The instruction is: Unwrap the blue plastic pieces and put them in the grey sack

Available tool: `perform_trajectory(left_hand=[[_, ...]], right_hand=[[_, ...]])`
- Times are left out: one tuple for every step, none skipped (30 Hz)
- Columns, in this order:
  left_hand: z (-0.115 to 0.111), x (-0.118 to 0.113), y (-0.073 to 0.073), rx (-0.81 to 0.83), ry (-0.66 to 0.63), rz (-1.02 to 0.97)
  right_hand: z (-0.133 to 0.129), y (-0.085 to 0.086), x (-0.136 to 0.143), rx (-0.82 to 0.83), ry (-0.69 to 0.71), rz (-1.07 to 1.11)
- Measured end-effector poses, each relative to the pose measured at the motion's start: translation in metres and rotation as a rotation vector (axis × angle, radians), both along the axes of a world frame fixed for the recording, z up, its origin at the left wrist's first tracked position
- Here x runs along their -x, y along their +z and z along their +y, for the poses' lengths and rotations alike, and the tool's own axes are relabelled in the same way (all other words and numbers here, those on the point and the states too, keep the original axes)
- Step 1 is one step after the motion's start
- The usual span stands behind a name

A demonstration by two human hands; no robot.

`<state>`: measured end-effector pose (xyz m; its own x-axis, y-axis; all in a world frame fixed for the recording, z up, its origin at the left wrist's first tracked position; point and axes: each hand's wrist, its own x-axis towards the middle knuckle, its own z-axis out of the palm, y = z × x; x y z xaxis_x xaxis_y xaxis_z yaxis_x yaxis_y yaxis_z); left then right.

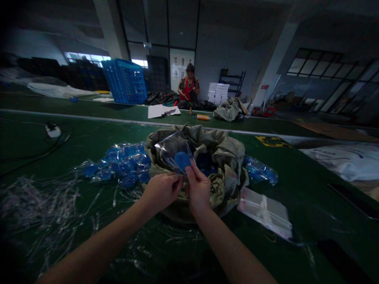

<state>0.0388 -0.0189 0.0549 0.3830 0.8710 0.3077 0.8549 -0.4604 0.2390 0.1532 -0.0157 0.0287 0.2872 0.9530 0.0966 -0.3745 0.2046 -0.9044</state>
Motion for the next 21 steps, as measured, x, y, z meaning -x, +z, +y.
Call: perform_trajectory(left_hand=[[0.000,0.000,0.000,0.010,-0.018,-0.004],[0.000,0.000,0.000,0.019,-0.036,-0.009],[0.000,0.000,0.000,0.023,-0.053,-0.011],[0.000,0.000,-0.001,0.022,-0.069,-0.014],[0.001,0.001,-0.001,0.018,-0.088,-0.016],[0.001,0.002,-0.001,0.013,-0.111,-0.018],[0.002,0.003,-0.001,0.009,-0.137,-0.023],[0.003,0.004,-0.001,0.007,-0.163,-0.027],[0.004,0.004,-0.001,0.006,-0.187,-0.031],[0.004,0.005,-0.001,0.004,-0.205,-0.033],[0.005,0.005,-0.001,-0.001,-0.219,-0.035],[0.004,0.005,-0.002,-0.007,-0.229,-0.037],[0.004,0.005,-0.002,-0.013,-0.236,-0.041],[0.003,0.005,-0.001,-0.013,-0.242,-0.043],[0.002,0.005,0.000,-0.009,-0.247,-0.046],[0.002,0.007,0.001,0.001,-0.258,-0.048],[0.002,0.009,0.003,0.018,-0.284,-0.046],[0.003,0.013,0.005,0.038,-0.322,-0.041],[0.005,0.018,0.008,0.059,-0.354,-0.028],[0.009,0.024,0.011,0.074,-0.347,-0.007],[0.015,0.032,0.013,0.092,-0.304,0.004]], right_hand=[[0.000,-0.001,0.000,0.010,-0.002,-0.018],[0.000,-0.002,0.000,0.016,-0.005,-0.030],[0.001,-0.002,-0.001,0.014,-0.010,-0.038],[0.001,-0.003,-0.002,0.006,-0.014,-0.041],[0.002,-0.003,-0.003,-0.003,-0.019,-0.039],[0.003,-0.004,-0.004,-0.012,-0.026,-0.031],[0.004,-0.003,-0.005,-0.018,-0.029,-0.020],[0.005,-0.003,-0.006,-0.018,-0.030,-0.007],[0.005,-0.002,-0.006,-0.013,-0.030,0.007],[0.005,-0.001,-0.007,-0.005,-0.030,0.015],[0.005,0.001,-0.007,-0.001,-0.031,0.013],[0.004,0.003,-0.007,0.001,-0.037,0.002],[0.003,0.004,-0.007,0.000,-0.045,-0.019],[0.001,0.006,-0.007,-0.002,-0.056,-0.046],[0.000,0.008,-0.007,-0.005,-0.066,-0.075],[-0.001,0.009,-0.007,-0.010,-0.074,-0.100],[-0.001,0.010,-0.008,-0.014,-0.076,-0.119],[-0.002,0.011,-0.009,-0.016,-0.074,-0.128],[-0.002,0.011,-0.010,-0.021,-0.069,-0.129],[-0.001,0.011,-0.011,-0.027,-0.063,-0.124],[-0.001,0.011,-0.012,-0.032,-0.058,-0.117]])
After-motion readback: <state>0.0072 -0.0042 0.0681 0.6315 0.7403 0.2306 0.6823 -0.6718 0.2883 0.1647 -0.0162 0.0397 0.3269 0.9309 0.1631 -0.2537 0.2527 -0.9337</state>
